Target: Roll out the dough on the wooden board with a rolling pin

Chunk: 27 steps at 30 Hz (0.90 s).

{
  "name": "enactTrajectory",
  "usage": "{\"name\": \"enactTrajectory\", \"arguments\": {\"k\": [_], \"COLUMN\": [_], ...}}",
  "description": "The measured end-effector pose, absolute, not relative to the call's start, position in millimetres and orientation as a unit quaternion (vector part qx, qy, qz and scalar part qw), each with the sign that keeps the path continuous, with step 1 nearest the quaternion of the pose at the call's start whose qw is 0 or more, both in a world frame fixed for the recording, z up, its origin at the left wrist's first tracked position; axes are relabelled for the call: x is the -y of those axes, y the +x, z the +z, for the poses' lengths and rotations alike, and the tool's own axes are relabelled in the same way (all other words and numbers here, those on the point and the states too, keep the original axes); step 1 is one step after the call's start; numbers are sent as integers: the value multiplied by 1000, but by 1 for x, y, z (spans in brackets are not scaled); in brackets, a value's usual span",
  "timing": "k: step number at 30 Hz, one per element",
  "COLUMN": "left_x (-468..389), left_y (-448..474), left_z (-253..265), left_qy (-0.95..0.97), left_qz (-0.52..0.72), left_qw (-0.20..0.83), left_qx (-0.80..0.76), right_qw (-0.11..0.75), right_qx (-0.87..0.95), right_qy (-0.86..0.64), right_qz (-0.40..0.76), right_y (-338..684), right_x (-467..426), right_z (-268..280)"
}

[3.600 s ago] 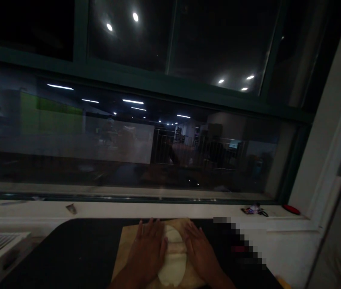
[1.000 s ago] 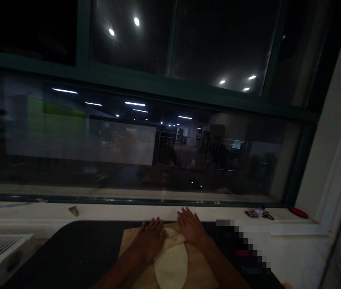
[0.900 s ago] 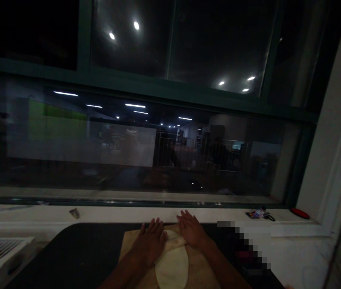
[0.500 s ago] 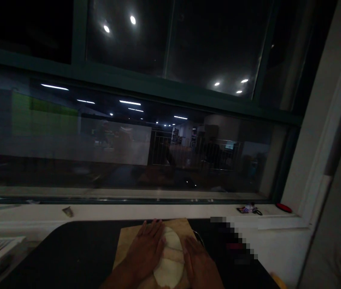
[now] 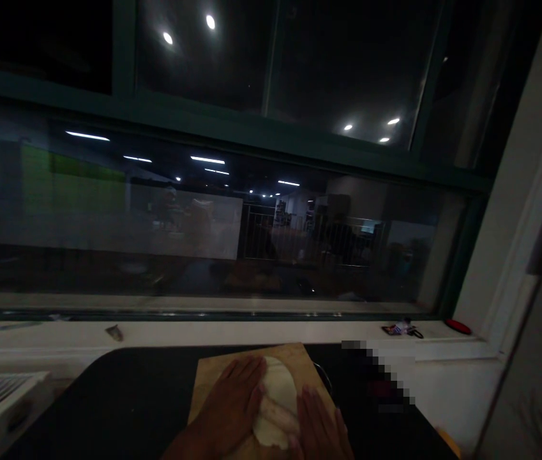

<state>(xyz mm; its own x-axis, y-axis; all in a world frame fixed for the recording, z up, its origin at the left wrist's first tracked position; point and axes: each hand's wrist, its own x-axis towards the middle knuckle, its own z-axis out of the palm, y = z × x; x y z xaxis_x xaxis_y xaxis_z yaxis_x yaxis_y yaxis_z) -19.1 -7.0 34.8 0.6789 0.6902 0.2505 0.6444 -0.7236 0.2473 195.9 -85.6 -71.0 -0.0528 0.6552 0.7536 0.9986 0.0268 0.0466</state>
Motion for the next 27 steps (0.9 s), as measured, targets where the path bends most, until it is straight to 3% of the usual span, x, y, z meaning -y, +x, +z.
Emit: {"name": "enactTrajectory", "arguments": {"k": [3,13,20,27], "left_x": [7,-45,-45,-2], "left_y": [-13,18,20,6], "left_z": [43,37,36,40], "left_qy": [913,885,874,894], "left_qz": [167,127,132,172], "left_qw": [58,57,42,13], "left_qx": [-368,-444,-467,-413], "right_qw": [241,137,145,186], "right_qx": [690,685,706,712], "right_qy": [-625,-716,-693,-661], "right_qz": [-273,1,-9,-147], "right_y": [208,217,218,210], "right_x": [80,4,-3,55], "right_z": [-39,34,35,4]}}
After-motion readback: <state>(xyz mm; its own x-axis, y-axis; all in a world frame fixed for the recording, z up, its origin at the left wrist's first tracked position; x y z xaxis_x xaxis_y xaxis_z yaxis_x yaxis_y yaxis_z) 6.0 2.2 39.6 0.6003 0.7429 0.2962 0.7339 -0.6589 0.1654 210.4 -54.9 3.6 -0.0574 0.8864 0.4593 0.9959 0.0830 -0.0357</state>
